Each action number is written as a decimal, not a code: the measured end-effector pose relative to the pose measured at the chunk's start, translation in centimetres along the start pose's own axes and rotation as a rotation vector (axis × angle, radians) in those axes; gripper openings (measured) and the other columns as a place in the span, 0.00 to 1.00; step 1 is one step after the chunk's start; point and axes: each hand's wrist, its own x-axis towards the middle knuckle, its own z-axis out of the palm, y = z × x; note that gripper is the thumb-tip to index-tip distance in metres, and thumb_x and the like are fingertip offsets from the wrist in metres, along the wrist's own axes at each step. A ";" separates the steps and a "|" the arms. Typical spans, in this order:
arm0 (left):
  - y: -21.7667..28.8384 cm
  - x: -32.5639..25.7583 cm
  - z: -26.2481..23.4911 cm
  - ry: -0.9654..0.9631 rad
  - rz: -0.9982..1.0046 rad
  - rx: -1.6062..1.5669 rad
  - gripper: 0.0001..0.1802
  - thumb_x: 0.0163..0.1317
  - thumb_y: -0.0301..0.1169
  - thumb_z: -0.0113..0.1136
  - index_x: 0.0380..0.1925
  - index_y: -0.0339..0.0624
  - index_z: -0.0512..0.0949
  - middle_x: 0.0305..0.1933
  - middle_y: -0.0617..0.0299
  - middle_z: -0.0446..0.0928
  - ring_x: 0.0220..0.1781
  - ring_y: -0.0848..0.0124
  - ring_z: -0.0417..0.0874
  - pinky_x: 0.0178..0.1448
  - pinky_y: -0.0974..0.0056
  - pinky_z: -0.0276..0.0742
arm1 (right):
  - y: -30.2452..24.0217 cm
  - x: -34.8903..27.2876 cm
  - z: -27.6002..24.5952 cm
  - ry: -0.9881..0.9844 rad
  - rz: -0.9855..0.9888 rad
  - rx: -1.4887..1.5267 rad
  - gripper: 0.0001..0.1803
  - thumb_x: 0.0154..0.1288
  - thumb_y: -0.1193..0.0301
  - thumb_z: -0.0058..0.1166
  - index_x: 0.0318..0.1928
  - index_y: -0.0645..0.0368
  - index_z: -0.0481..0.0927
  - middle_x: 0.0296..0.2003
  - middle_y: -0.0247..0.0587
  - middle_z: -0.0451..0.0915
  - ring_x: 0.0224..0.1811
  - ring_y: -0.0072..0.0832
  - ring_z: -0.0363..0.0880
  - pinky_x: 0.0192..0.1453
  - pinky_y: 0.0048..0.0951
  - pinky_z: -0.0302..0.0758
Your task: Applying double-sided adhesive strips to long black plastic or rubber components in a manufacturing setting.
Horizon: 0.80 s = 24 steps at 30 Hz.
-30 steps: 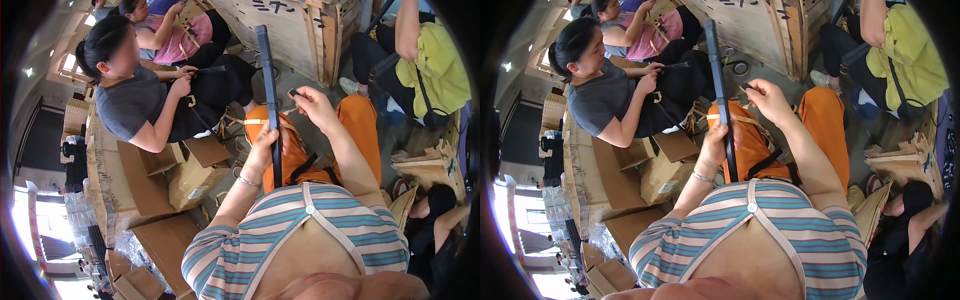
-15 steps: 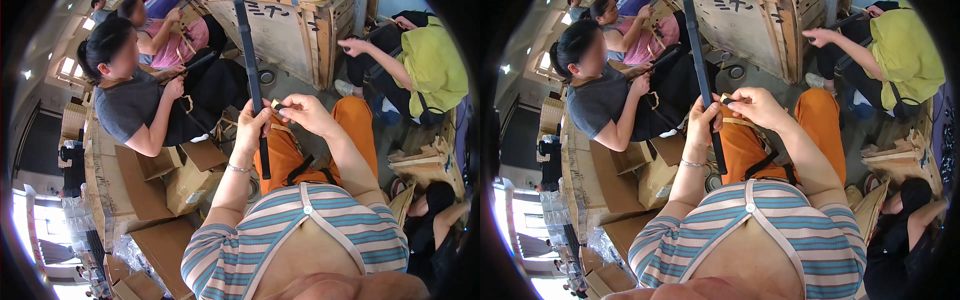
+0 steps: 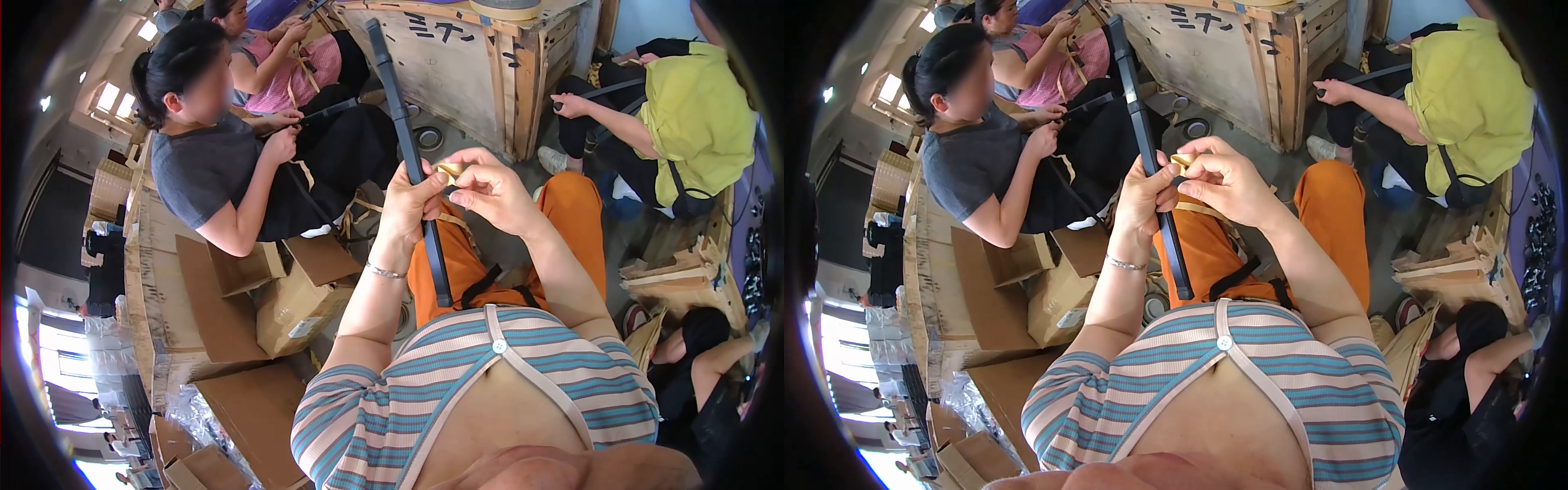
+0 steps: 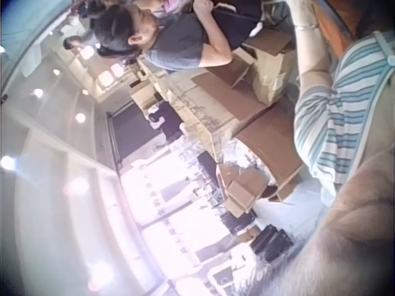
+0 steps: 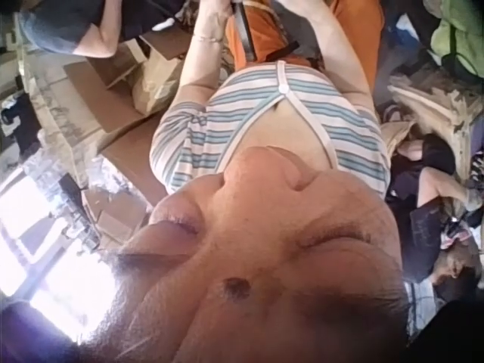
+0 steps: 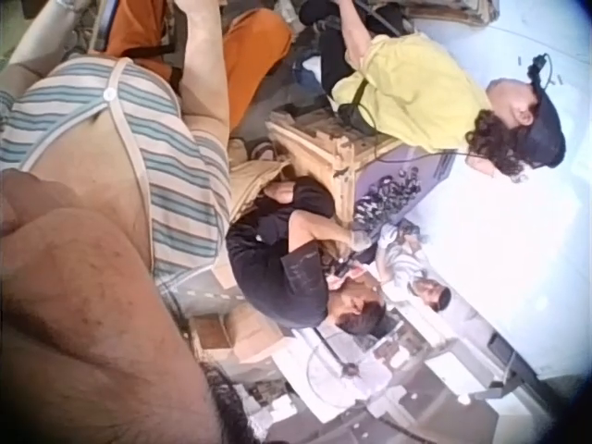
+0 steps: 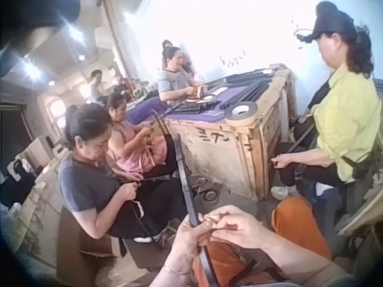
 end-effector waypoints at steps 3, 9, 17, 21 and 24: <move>-0.2 -0.6 0.2 -0.017 -0.011 0.005 0.11 0.57 0.21 0.58 0.31 0.45 0.66 0.18 0.68 0.67 0.11 0.82 0.61 0.13 0.77 0.50 | -0.4 0.2 0.4 -0.032 -0.056 0.043 0.05 0.56 0.79 0.58 0.28 0.65 0.74 0.46 0.38 0.69 0.34 0.16 0.73 0.36 0.17 0.73; -4.1 -2.0 1.4 0.018 0.009 -0.011 0.12 0.56 0.20 0.59 0.32 0.46 0.65 0.25 0.58 0.76 0.11 0.82 0.62 0.13 0.76 0.52 | -0.9 -1.2 -2.6 -0.022 0.196 0.410 0.05 0.60 0.76 0.53 0.29 0.65 0.74 0.34 0.40 0.75 0.23 0.19 0.75 0.25 0.18 0.71; -9.2 -6.6 1.2 -0.109 -0.191 -0.110 0.14 0.70 0.39 0.37 0.39 0.40 0.65 0.23 0.62 0.69 0.18 0.77 0.65 0.22 0.74 0.59 | 0.2 -2.4 -4.9 0.116 0.307 0.141 0.06 0.61 0.70 0.55 0.30 0.60 0.76 0.21 0.26 0.71 0.23 0.11 0.69 0.24 0.15 0.64; -8.7 -5.6 1.8 -0.051 -0.213 -0.112 0.15 0.70 0.39 0.34 0.36 0.39 0.65 0.18 0.66 0.61 0.15 0.78 0.59 0.19 0.74 0.54 | 0.8 -2.4 -5.0 0.048 0.254 0.006 0.07 0.61 0.71 0.55 0.30 0.61 0.75 0.21 0.23 0.69 0.24 0.08 0.61 0.27 0.13 0.58; -7.1 -4.4 1.5 -0.065 -0.143 -0.046 0.15 0.70 0.40 0.35 0.35 0.39 0.66 0.17 0.65 0.61 0.13 0.78 0.57 0.18 0.74 0.53 | -0.7 -1.7 -4.7 0.027 0.233 -0.091 0.07 0.61 0.71 0.55 0.30 0.62 0.75 0.21 0.23 0.68 0.24 0.09 0.61 0.27 0.14 0.59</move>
